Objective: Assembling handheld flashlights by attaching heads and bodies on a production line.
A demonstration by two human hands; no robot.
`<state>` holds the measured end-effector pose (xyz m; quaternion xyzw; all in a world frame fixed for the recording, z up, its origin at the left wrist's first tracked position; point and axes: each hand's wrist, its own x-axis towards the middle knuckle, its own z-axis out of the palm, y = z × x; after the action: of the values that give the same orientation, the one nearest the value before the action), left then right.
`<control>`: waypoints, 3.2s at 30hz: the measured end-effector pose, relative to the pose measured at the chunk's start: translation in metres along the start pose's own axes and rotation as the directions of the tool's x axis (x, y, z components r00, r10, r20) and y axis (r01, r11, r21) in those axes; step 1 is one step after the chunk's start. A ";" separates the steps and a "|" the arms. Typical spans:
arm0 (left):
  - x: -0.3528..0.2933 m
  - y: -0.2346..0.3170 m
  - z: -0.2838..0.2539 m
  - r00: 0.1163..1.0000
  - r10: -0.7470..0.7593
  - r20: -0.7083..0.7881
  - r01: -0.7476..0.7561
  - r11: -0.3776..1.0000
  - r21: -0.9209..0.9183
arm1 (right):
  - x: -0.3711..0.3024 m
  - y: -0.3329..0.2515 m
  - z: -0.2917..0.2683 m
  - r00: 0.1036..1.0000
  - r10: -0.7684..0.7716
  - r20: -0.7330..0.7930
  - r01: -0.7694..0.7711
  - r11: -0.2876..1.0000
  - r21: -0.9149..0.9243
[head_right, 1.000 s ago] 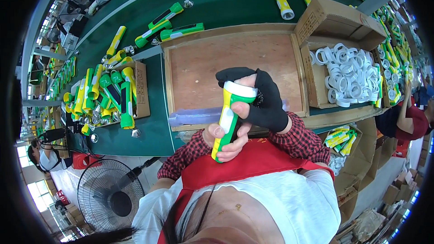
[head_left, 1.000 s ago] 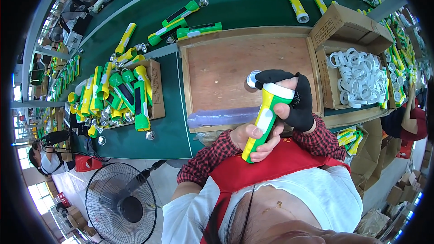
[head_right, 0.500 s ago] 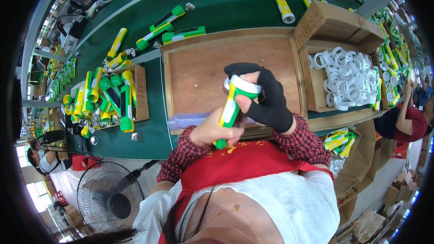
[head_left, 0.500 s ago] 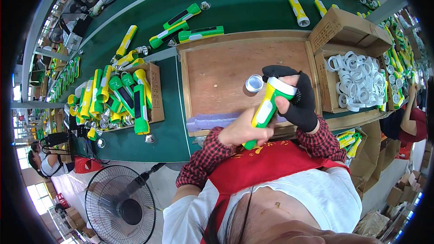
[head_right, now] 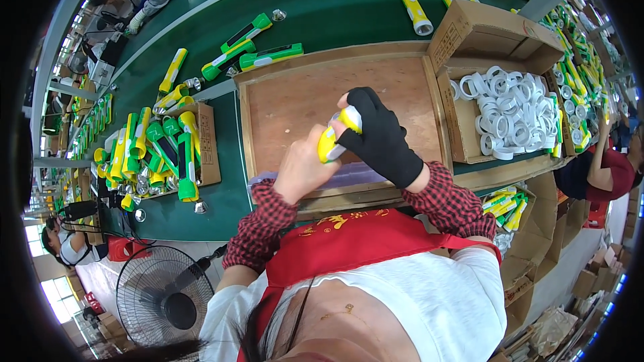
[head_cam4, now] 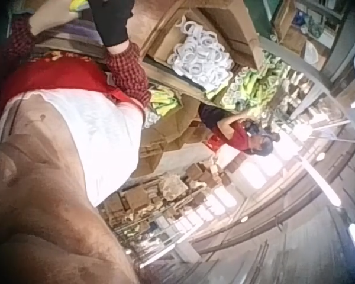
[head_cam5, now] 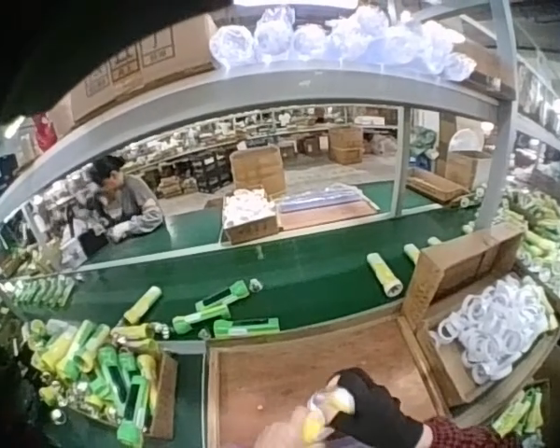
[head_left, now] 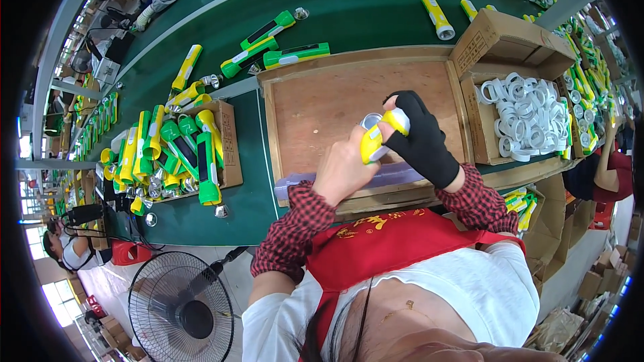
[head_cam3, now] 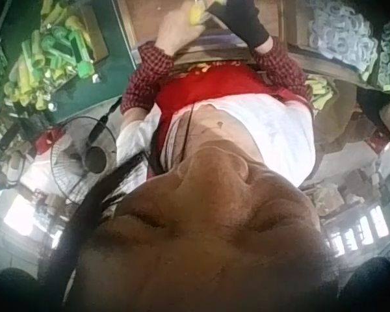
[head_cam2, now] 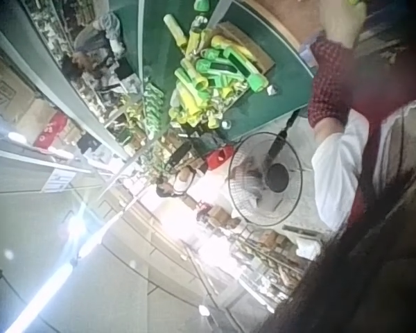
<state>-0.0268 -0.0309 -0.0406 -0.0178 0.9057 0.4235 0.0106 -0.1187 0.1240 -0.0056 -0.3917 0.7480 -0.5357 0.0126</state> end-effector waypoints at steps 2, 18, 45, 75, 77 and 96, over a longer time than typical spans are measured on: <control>-0.001 -0.006 0.012 0.992 -0.005 -0.123 0.022 0.991 0.134 | 0.002 0.011 0.002 0.999 0.036 -0.014 -0.037 0.992 -0.120; 0.065 -0.034 -0.043 0.972 0.060 -0.229 -0.072 0.996 -0.044 | 0.104 0.058 -0.003 0.990 -0.038 0.139 0.041 0.999 -0.017; 0.138 -0.009 -0.129 0.826 0.191 -0.531 -0.482 0.727 -0.489 | 0.158 0.057 -0.009 0.992 0.113 -0.058 -0.111 0.993 0.030; -0.039 -0.010 0.049 0.961 -0.168 0.220 0.245 0.154 -0.957 | -0.013 0.104 0.029 0.985 0.134 0.108 -0.073 0.893 -0.443; -0.041 -0.012 0.048 0.960 -0.173 0.222 0.250 0.156 -0.956 | -0.011 0.101 0.027 0.988 0.112 0.104 -0.057 0.900 -0.431; -0.030 -0.011 0.056 0.954 -0.104 0.281 0.295 0.165 -0.941 | -0.061 0.059 -0.066 0.984 0.159 -0.084 -0.173 0.961 -0.213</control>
<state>0.0037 0.0059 -0.0836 -0.1070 0.4169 0.8945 0.1209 -0.1391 0.2192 -0.0496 -0.3087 0.8329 -0.4593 -0.0105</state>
